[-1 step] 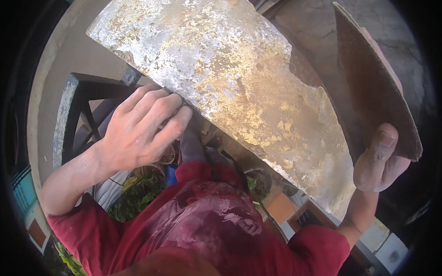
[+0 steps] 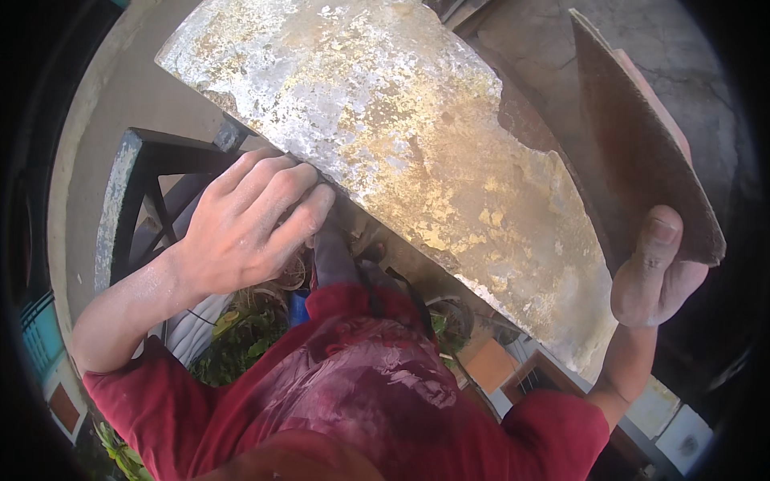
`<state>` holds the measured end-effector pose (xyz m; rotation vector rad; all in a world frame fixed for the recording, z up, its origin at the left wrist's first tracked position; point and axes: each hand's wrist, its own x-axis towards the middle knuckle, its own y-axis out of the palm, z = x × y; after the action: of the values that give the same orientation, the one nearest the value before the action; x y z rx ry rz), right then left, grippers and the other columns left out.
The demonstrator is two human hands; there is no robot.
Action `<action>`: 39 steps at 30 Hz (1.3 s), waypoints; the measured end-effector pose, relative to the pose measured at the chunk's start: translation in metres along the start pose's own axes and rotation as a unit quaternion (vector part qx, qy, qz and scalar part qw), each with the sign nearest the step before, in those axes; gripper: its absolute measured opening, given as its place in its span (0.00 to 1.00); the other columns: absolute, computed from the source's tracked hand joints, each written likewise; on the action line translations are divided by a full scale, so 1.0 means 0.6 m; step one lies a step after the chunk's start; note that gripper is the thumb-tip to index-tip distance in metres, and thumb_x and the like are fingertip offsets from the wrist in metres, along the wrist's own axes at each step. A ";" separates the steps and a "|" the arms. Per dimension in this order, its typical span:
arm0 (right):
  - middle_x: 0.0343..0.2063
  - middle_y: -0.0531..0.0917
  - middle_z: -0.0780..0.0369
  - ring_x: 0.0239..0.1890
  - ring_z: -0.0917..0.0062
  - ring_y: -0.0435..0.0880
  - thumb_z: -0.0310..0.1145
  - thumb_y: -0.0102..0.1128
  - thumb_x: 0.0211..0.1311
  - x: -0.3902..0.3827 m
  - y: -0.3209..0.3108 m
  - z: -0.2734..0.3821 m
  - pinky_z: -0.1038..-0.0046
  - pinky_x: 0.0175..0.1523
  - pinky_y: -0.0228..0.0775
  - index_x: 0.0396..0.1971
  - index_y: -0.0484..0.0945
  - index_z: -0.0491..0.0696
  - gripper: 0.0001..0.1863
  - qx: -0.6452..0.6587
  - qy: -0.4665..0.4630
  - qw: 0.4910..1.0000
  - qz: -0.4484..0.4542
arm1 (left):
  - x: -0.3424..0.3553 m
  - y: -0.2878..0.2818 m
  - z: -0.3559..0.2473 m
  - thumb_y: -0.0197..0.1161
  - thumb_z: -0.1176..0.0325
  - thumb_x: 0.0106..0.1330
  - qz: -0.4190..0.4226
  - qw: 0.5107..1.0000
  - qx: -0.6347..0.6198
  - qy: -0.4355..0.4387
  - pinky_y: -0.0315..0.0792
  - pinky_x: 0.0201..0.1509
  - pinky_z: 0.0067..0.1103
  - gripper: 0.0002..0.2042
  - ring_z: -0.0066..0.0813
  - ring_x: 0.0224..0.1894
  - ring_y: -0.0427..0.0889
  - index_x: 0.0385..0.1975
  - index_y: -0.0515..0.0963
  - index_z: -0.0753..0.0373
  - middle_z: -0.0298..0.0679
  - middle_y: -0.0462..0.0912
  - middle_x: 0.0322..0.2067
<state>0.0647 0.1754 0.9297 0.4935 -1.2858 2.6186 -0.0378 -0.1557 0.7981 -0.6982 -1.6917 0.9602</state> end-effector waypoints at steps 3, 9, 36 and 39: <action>0.63 0.75 0.46 0.66 0.59 0.74 0.45 0.46 0.81 0.039 0.025 -0.015 0.61 0.71 0.63 0.65 0.69 0.30 0.31 0.063 -0.059 0.993 0.081 | -0.002 0.000 0.005 0.63 0.68 0.55 0.012 1.000 -0.001 0.010 0.76 0.51 0.29 0.15 0.33 0.45 0.79 0.44 0.77 0.62 0.39 0.76 0.43; 0.67 0.71 0.40 0.71 0.52 0.70 0.44 0.43 0.80 0.083 0.033 -0.020 0.55 0.74 0.59 0.66 0.67 0.27 0.32 0.001 -0.140 0.980 0.140 | -0.003 -0.001 0.011 0.61 0.66 0.60 0.009 1.000 0.002 0.009 0.74 0.54 0.29 0.13 0.30 0.48 0.77 0.45 0.77 0.59 0.36 0.75 0.45; 0.63 0.78 0.49 0.66 0.62 0.76 0.32 0.47 0.80 -0.118 -0.166 -0.058 0.61 0.70 0.66 0.64 0.73 0.34 0.22 -0.200 0.060 0.966 -0.155 | 0.007 -0.003 0.004 0.67 0.73 0.49 0.037 0.999 0.000 0.003 0.78 0.48 0.34 0.23 0.41 0.42 0.80 0.49 0.78 0.64 0.43 0.76 0.42; 0.63 0.77 0.50 0.66 0.62 0.76 0.32 0.47 0.80 -0.162 -0.201 -0.039 0.61 0.71 0.65 0.64 0.73 0.35 0.21 -0.224 0.101 0.952 -0.184 | -0.004 0.000 0.008 0.70 0.76 0.47 0.033 0.999 0.002 0.010 0.77 0.47 0.35 0.26 0.43 0.42 0.79 0.51 0.77 0.64 0.44 0.76 0.43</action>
<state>0.1866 0.2657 0.9687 0.3349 -1.4901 1.9393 -0.0417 -0.1590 0.7962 -0.7634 -1.6569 0.9985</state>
